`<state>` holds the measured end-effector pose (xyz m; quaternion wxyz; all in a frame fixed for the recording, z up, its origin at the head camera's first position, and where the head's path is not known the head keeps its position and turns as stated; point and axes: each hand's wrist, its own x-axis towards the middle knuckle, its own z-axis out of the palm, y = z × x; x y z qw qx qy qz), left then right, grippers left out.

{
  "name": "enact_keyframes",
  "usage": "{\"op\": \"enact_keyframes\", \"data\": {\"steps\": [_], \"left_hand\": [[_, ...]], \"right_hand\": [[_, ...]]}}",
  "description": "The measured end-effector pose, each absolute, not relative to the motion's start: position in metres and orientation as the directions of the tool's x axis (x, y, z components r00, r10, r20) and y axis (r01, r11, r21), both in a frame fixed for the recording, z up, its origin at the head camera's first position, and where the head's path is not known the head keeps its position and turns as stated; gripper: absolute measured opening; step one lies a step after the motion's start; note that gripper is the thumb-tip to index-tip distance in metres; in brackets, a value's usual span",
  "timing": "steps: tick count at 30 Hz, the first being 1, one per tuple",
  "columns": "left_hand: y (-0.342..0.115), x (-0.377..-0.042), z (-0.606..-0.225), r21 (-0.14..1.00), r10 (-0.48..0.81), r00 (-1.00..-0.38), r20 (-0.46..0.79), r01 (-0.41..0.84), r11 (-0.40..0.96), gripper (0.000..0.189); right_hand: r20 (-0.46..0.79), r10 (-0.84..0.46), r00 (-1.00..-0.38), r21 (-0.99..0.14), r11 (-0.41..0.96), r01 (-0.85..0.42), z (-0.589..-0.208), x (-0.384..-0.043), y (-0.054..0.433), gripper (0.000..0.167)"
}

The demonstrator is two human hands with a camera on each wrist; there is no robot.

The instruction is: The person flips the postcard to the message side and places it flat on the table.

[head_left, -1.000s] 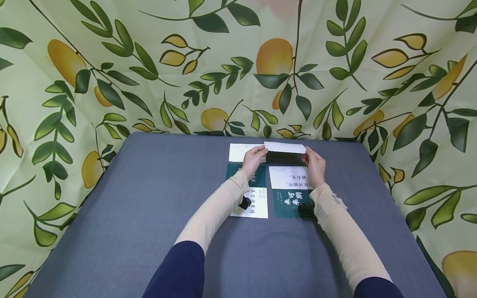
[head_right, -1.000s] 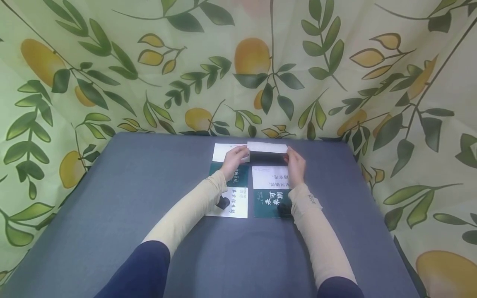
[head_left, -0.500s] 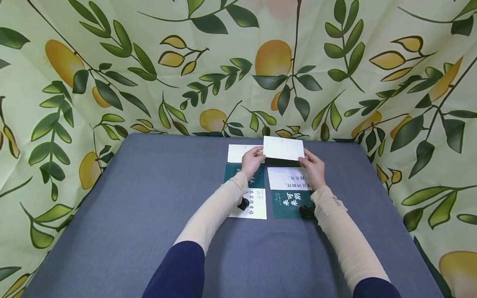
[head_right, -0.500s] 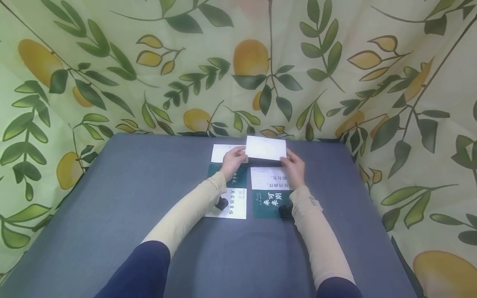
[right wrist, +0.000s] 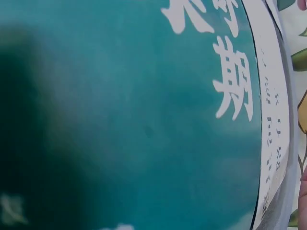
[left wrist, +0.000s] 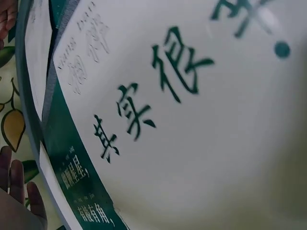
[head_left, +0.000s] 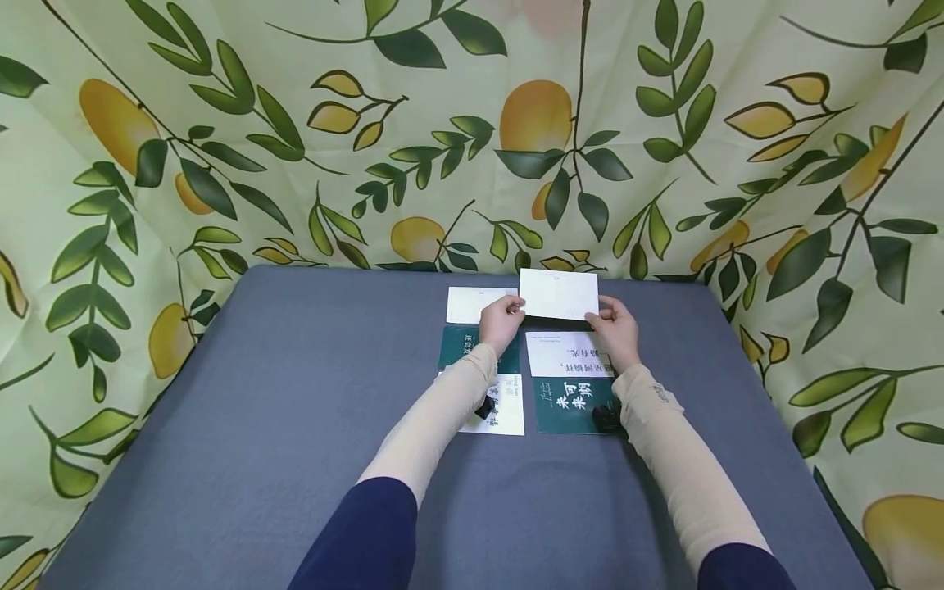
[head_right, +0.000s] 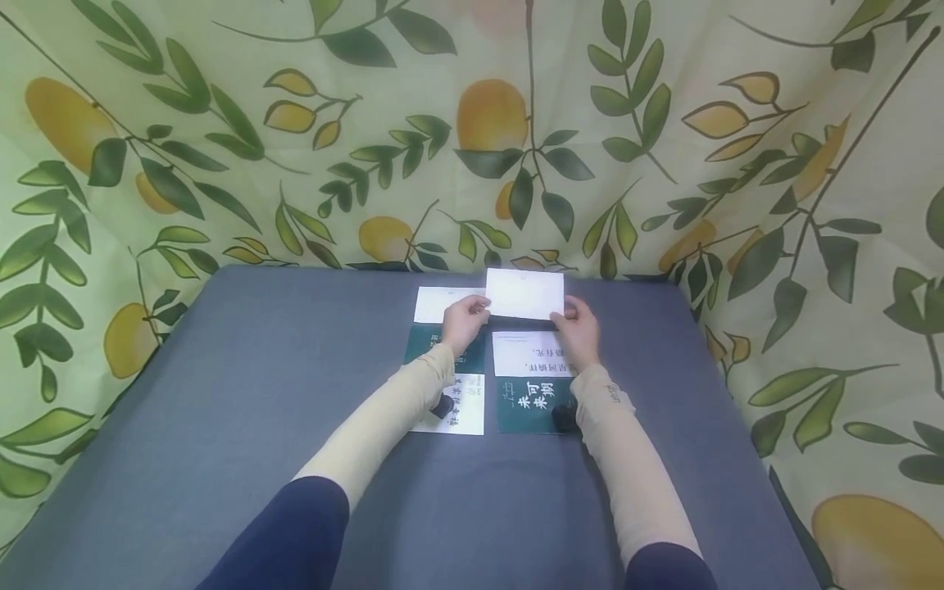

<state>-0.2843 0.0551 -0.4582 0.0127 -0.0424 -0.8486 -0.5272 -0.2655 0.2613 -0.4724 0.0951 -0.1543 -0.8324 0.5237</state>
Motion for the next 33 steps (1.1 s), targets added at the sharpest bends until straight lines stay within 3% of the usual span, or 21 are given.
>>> {"op": "enact_keyframes", "data": {"steps": [8, 15, 26, 33], "left_hand": [[0.056, -0.283, -0.458, 0.720, 0.141, -0.988, 0.058, 0.140, 0.680, 0.025], [0.058, -0.280, -0.458, 0.562, 0.196, -0.979, 0.057, 0.194, 0.804, 0.024], [0.067, -0.278, -0.462, 0.368, 0.293, -0.952, 0.087, 0.304, 0.879, 0.025], [0.073, -0.272, -0.467, 0.359, 0.284, -0.956, 0.073, 0.291, 0.887, 0.027]], "right_hand": [[-0.011, 0.354, -0.935, -0.841, 0.503, 0.200, -0.471, -0.270, 0.260, 0.031], [-0.054, 0.279, -0.959, -0.787, 0.579, 0.213, -0.471, -0.275, 0.261, 0.036], [-0.109, 0.236, -0.966, -0.678, 0.692, 0.246, -0.470, -0.280, 0.265, 0.040], [-0.132, 0.221, -0.966, -0.621, 0.742, 0.254, -0.467, -0.283, 0.265, 0.039]]}}
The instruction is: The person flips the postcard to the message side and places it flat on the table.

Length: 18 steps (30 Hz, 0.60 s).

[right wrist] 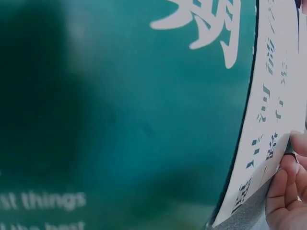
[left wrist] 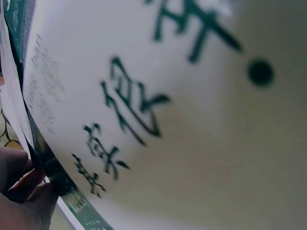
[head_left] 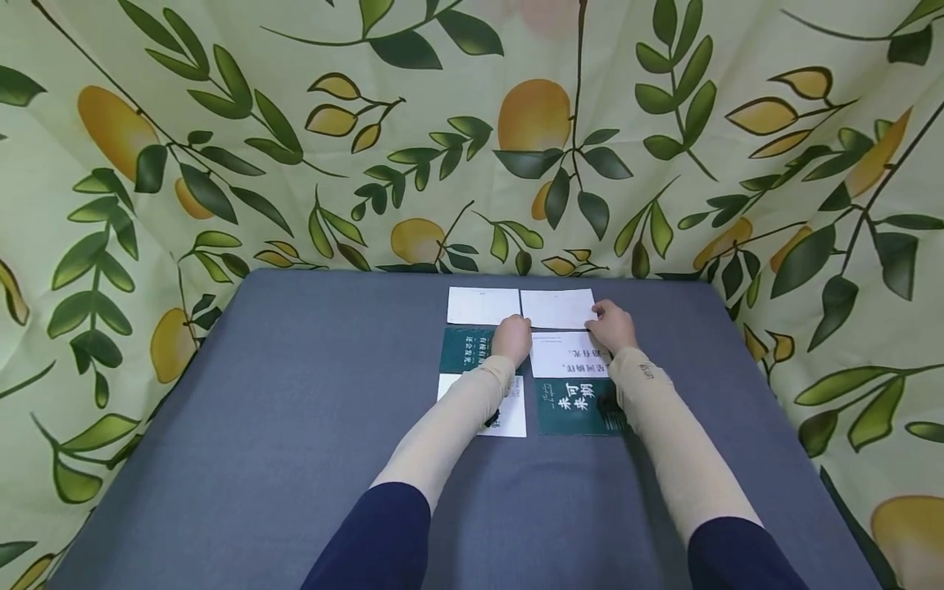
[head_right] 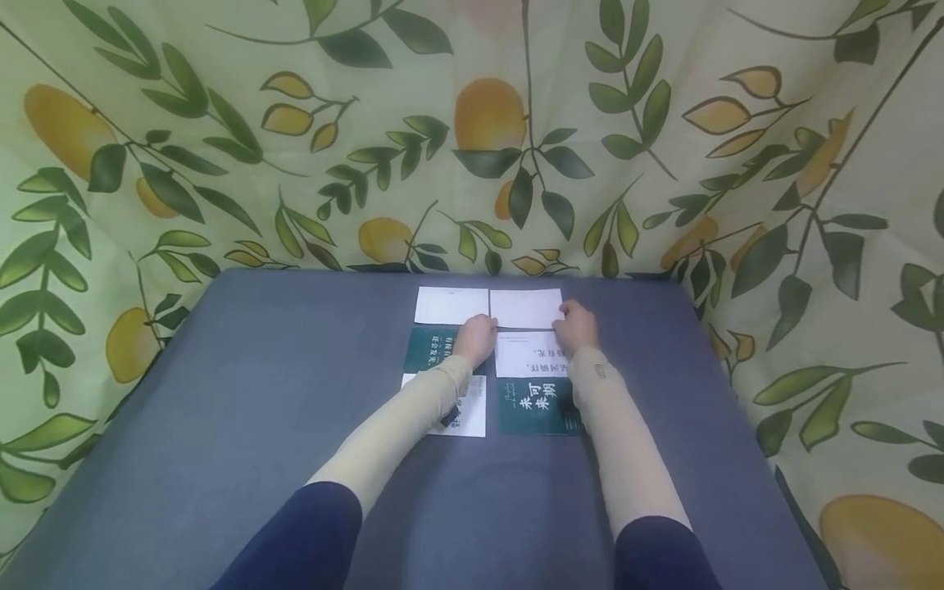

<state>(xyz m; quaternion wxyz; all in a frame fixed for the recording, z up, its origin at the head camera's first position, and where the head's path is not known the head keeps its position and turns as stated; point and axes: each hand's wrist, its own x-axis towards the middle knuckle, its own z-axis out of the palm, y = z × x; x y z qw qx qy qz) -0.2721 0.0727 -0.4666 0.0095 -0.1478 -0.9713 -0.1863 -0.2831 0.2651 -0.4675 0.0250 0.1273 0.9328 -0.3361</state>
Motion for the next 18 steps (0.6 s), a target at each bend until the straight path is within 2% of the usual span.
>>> {"op": "enact_keyframes", "data": {"steps": [4, 13, 18], "left_hand": [[0.075, -0.279, -0.484, 0.317, 0.283, -0.953, 0.106, 0.302, 0.899, 0.027], [0.076, -0.268, -0.471, 0.358, 0.256, -0.966, 0.029, 0.249, 0.900, 0.026], [0.076, -0.271, -0.471, 0.300, 0.278, -0.957, 0.082, 0.290, 0.909, 0.026]], "right_hand": [[-0.159, 0.225, -0.961, -0.595, 0.755, 0.275, -0.466, -0.283, 0.264, 0.040], [-0.207, 0.216, -0.954, -0.581, 0.757, 0.297, -0.466, -0.282, 0.265, 0.040], [-0.241, 0.189, -0.952, -0.578, 0.761, 0.297, -0.464, -0.282, 0.266, 0.043]]}}
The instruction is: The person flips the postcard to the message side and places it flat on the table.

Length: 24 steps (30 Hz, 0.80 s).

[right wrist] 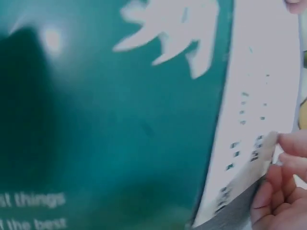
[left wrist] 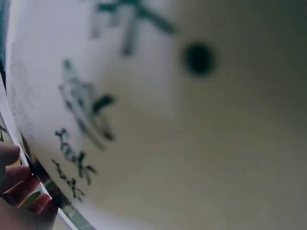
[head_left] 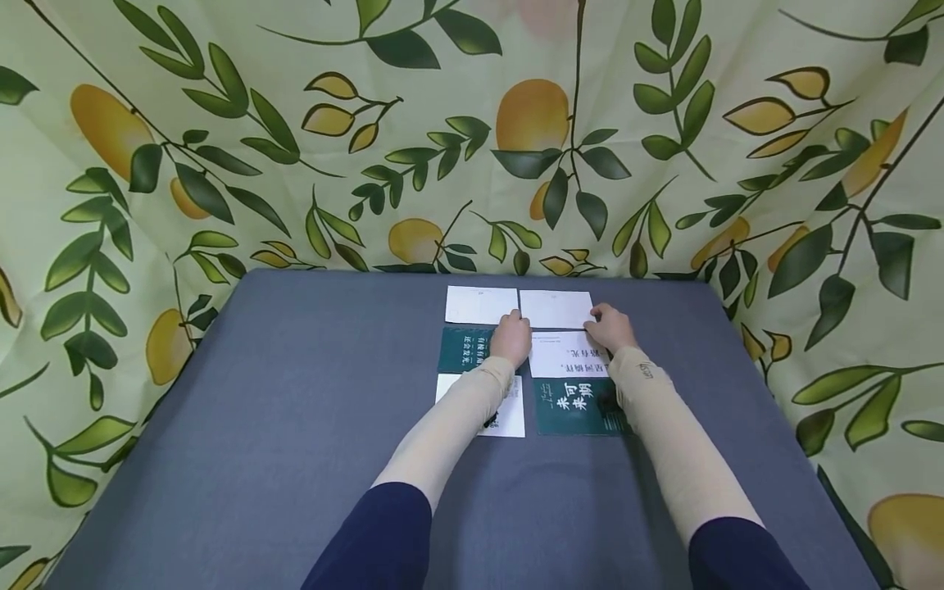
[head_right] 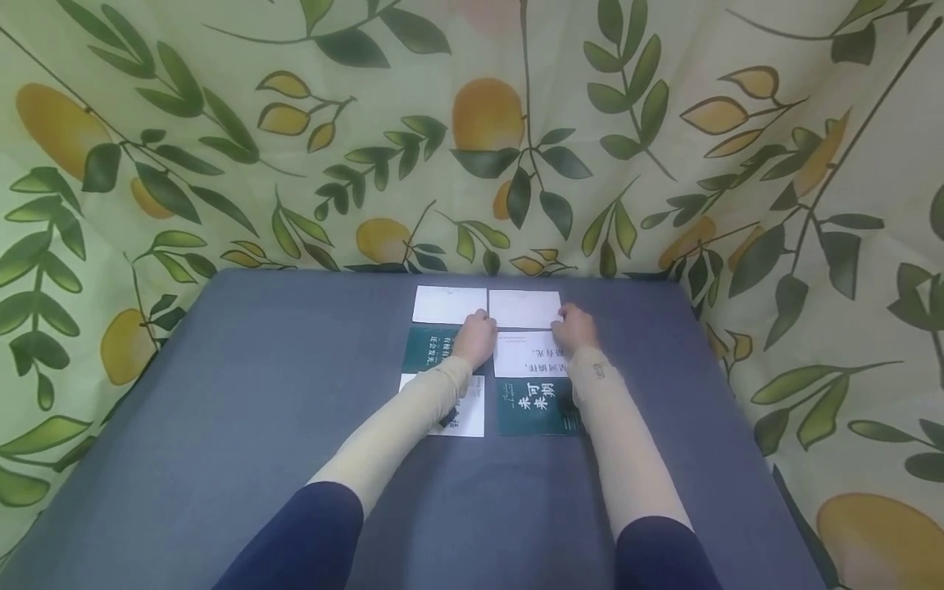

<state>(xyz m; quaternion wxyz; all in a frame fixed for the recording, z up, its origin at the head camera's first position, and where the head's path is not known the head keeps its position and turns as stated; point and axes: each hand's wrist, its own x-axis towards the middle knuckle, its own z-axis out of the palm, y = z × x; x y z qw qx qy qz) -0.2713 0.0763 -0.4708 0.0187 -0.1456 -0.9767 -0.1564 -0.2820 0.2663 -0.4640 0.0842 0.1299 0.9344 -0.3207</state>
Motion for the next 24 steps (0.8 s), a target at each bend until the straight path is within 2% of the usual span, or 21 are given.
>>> {"op": "enact_keyframes", "data": {"steps": [3, 6, 11, 18, 24], "left_hand": [[0.075, -0.271, -0.471, 0.257, 0.287, -0.950, 0.126, 0.311, 0.915, 0.027], [0.073, -0.270, -0.470, 0.266, 0.300, -0.942, 0.153, 0.331, 0.905, 0.028], [0.066, -0.268, -0.461, 0.366, 0.291, -0.941, 0.175, 0.337, 0.868, 0.031], [0.034, -0.261, -0.445, 0.547, 0.184, -0.963, 0.196, 0.263, 0.795, 0.030], [0.006, -0.252, -0.439, 0.664, 0.116, -0.977, 0.180, 0.208, 0.719, 0.033]], "right_hand": [[-0.260, 0.179, -0.949, -0.587, 0.751, 0.303, -0.459, -0.281, 0.264, 0.046], [-0.255, 0.200, -0.946, -0.611, 0.725, 0.318, -0.453, -0.280, 0.261, 0.046], [-0.197, 0.201, -0.959, -0.684, 0.672, 0.282, -0.447, -0.275, 0.259, 0.047], [-0.081, 0.139, -0.987, -0.777, 0.612, 0.150, -0.432, -0.266, 0.243, 0.050], [-0.136, 0.153, -0.979, -0.835, 0.514, 0.196, -0.425, -0.253, 0.217, 0.064]]}}
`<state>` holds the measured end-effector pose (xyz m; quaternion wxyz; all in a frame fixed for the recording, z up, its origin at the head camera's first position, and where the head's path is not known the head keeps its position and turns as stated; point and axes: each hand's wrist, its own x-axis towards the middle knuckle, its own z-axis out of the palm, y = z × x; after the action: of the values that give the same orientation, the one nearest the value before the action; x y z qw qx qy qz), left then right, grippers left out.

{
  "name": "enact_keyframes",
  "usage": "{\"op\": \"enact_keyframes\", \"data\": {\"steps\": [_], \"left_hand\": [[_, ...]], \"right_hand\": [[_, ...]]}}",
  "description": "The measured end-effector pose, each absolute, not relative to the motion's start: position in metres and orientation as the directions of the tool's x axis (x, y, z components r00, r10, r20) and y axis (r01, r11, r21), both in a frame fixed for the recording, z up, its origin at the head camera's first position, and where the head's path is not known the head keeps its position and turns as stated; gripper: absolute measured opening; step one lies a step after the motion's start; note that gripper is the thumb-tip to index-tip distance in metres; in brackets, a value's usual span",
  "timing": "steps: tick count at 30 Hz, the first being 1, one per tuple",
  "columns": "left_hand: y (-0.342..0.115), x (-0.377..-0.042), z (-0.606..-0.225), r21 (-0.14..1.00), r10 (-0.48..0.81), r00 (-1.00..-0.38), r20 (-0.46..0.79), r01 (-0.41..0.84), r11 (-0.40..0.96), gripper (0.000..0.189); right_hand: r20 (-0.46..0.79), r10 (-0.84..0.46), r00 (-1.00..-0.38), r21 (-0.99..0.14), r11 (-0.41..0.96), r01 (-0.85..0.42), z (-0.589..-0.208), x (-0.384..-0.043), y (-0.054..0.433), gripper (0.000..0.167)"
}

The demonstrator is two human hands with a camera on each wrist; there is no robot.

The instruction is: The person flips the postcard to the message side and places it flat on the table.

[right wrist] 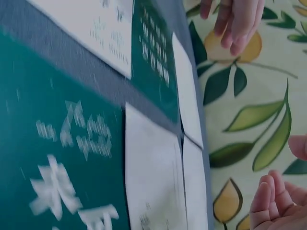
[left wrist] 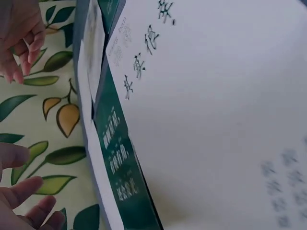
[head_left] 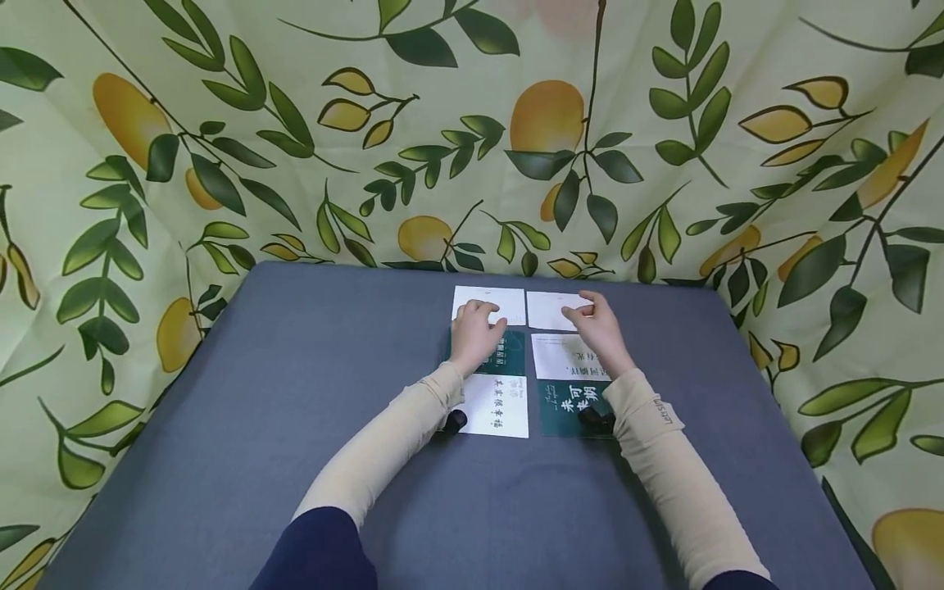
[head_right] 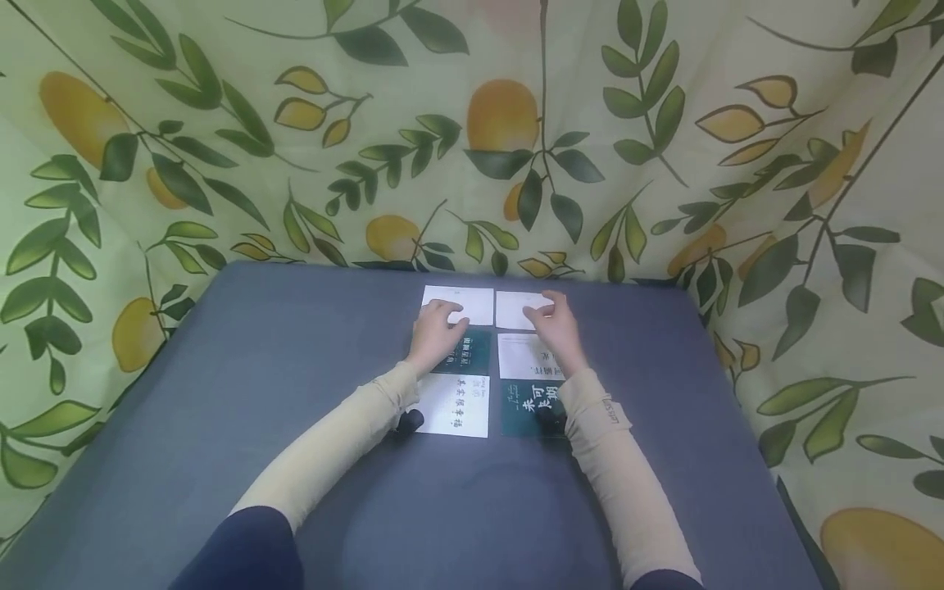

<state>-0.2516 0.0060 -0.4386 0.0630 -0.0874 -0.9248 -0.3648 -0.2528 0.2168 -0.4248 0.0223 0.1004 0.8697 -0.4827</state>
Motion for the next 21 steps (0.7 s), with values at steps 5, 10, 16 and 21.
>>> {"op": "enact_keyframes", "data": {"steps": [5, 10, 16, 21], "left_hand": [[-0.012, -0.243, -0.443, 0.707, 0.083, -0.989, 0.124, 0.147, 0.692, 0.040], [-0.029, -0.236, -0.454, 0.744, 0.052, -0.999, 0.013, 0.044, 0.667, 0.053], [-0.046, -0.232, -0.466, 0.779, 0.014, -0.998, -0.066, -0.043, 0.625, 0.061], [-0.051, -0.233, -0.471, 0.793, -0.003, -0.994, -0.109, -0.089, 0.602, 0.063]], "right_hand": [[-0.186, 0.126, -0.974, -0.861, 0.457, 0.224, -0.428, -0.245, 0.194, 0.067], [-0.226, 0.036, -0.974, -0.873, 0.435, 0.219, -0.439, -0.236, 0.174, 0.075], [-0.270, -0.029, -0.962, -0.852, 0.473, 0.225, -0.458, -0.228, 0.157, 0.080], [-0.302, 0.021, -0.953, -0.835, 0.477, 0.275, -0.466, -0.225, 0.147, 0.075]]}}
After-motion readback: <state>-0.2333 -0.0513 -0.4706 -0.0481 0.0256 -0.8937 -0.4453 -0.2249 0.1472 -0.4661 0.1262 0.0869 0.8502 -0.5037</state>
